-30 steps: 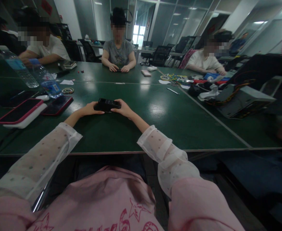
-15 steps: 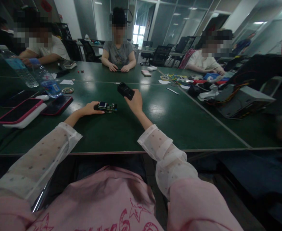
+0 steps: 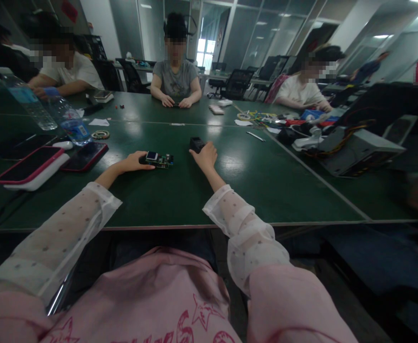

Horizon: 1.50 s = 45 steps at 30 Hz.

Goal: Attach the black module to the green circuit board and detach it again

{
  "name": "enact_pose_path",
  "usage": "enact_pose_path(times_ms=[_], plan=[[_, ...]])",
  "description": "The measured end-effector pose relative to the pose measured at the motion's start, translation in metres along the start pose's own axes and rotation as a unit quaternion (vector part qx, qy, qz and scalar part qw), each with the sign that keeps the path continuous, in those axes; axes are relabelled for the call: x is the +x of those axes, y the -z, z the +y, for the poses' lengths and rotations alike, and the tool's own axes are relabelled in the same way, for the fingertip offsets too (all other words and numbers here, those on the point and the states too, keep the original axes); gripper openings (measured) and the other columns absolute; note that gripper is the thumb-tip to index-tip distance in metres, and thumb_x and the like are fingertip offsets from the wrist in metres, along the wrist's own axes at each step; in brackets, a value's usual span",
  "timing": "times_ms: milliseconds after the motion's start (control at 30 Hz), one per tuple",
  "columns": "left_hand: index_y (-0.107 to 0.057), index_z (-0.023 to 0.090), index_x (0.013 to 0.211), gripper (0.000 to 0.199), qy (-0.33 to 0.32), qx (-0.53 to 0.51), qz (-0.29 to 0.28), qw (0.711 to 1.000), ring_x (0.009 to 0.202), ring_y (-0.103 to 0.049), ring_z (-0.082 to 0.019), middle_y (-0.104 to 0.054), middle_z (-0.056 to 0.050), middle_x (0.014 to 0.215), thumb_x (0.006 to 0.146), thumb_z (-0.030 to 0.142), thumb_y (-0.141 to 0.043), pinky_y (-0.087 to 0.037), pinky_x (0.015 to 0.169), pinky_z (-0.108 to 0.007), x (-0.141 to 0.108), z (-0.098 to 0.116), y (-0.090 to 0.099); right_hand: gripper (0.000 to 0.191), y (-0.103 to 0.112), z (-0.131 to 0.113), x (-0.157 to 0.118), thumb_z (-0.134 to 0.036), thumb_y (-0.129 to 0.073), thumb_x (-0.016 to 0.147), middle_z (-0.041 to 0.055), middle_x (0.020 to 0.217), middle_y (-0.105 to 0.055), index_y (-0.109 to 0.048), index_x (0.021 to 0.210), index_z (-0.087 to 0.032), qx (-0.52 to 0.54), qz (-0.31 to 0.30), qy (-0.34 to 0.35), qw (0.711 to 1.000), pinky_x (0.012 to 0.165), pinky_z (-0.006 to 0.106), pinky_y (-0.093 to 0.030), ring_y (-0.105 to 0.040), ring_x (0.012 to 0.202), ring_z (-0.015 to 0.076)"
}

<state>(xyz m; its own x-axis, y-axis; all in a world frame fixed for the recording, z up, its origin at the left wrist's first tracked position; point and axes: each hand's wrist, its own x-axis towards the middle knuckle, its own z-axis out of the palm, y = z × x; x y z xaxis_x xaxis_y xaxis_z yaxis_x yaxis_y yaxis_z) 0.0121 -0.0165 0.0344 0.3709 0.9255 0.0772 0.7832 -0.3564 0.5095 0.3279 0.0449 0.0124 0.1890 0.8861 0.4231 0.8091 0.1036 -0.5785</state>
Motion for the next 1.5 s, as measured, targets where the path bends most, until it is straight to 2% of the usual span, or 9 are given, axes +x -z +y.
enact_pose_path(times_ms=[133,333,467,733,1000,1167,1300,1400,1500], plan=[[-0.062,0.023,0.125,0.069,0.006,-0.001,-0.004,1.0,0.126,-0.053,-0.033,-0.06,-0.01,0.135,0.072,0.068,-0.067,-0.039,0.106,-0.047,0.0,0.001,0.001,0.067,-0.004,-0.002,0.002,-0.056,-0.056,0.09,0.0281,0.13,-0.051,-0.04,0.133,-0.007,0.031,0.063,0.007,0.998,0.104,0.064,-0.039,-0.048,0.127,0.0414],[-0.063,0.023,0.121,0.067,0.005,0.005,-0.002,1.0,0.122,-0.055,-0.033,-0.063,-0.01,0.13,0.072,0.069,-0.067,-0.041,0.105,-0.047,0.002,0.0,-0.001,0.054,0.004,-0.006,0.007,-0.049,-0.019,0.104,0.0207,0.124,-0.049,-0.022,0.148,-0.018,0.022,0.175,0.018,0.984,0.1,0.06,-0.043,-0.055,0.119,0.0327],[-0.062,0.024,0.124,0.07,0.013,0.012,0.001,1.0,0.125,-0.053,-0.034,-0.061,-0.011,0.134,0.072,0.07,-0.067,-0.04,0.106,-0.048,0.001,0.0,0.0,0.055,0.011,-0.009,0.007,-0.044,-0.018,0.104,0.0203,0.131,-0.043,-0.012,0.154,-0.023,-0.008,0.196,0.044,0.98,0.099,0.059,-0.044,-0.055,0.118,0.0315],[-0.06,0.02,0.128,0.076,0.015,0.007,-0.008,1.0,0.127,-0.052,-0.034,-0.058,-0.013,0.137,0.072,0.071,-0.066,-0.039,0.107,-0.047,0.001,-0.002,0.0,0.064,0.01,-0.01,-0.001,-0.046,-0.037,0.101,0.0218,0.136,-0.039,-0.011,0.154,-0.021,0.008,0.142,0.065,0.988,0.1,0.059,-0.044,-0.052,0.121,0.0328],[-0.061,0.023,0.126,0.07,0.004,0.0,-0.007,1.0,0.125,-0.053,-0.033,-0.06,-0.01,0.135,0.073,0.069,-0.066,-0.04,0.105,-0.046,0.0,0.001,0.0,0.074,-0.011,0.005,0.0,-0.041,-0.07,0.082,0.0242,0.132,-0.046,-0.034,0.141,-0.014,0.056,0.042,0.07,0.995,0.104,0.065,-0.039,-0.047,0.127,0.0391],[-0.062,0.022,0.124,0.069,0.003,0.005,-0.008,1.0,0.124,-0.054,-0.033,-0.061,-0.01,0.133,0.074,0.069,-0.066,-0.04,0.105,-0.046,0.002,-0.002,-0.001,0.062,-0.013,0.009,0.003,-0.025,-0.072,0.078,0.0231,0.125,-0.051,-0.044,0.132,-0.01,0.023,0.012,0.041,0.999,0.102,0.061,-0.043,-0.053,0.121,0.0374],[-0.061,0.021,0.125,0.07,0.003,0.014,-0.003,1.0,0.124,-0.054,-0.032,-0.061,-0.011,0.133,0.074,0.069,-0.067,-0.041,0.105,-0.045,0.003,-0.005,-0.002,0.051,-0.016,0.01,0.011,-0.019,-0.066,0.081,0.0226,0.126,-0.053,-0.048,0.129,-0.01,0.044,0.019,0.042,0.998,0.106,0.057,-0.043,-0.053,0.123,0.0355],[-0.062,0.022,0.125,0.069,0.001,0.013,-0.002,1.0,0.123,-0.055,-0.033,-0.061,-0.011,0.134,0.074,0.068,-0.067,-0.041,0.105,-0.046,0.003,-0.006,-0.003,0.054,-0.018,0.007,0.018,-0.029,-0.065,0.085,0.0217,0.132,-0.053,-0.045,0.133,-0.012,0.11,0.026,0.084,0.99,0.11,0.056,-0.04,-0.051,0.127,0.0339],[-0.062,0.022,0.124,0.068,0.002,0.013,0.003,1.0,0.124,-0.054,-0.033,-0.061,-0.01,0.133,0.074,0.067,-0.067,-0.04,0.106,-0.047,0.003,-0.005,-0.003,0.063,-0.014,-0.004,0.018,-0.05,-0.063,0.086,0.018,0.134,-0.053,-0.043,0.136,-0.018,0.189,0.0,0.149,0.971,0.111,0.054,-0.04,-0.052,0.126,0.0327]])
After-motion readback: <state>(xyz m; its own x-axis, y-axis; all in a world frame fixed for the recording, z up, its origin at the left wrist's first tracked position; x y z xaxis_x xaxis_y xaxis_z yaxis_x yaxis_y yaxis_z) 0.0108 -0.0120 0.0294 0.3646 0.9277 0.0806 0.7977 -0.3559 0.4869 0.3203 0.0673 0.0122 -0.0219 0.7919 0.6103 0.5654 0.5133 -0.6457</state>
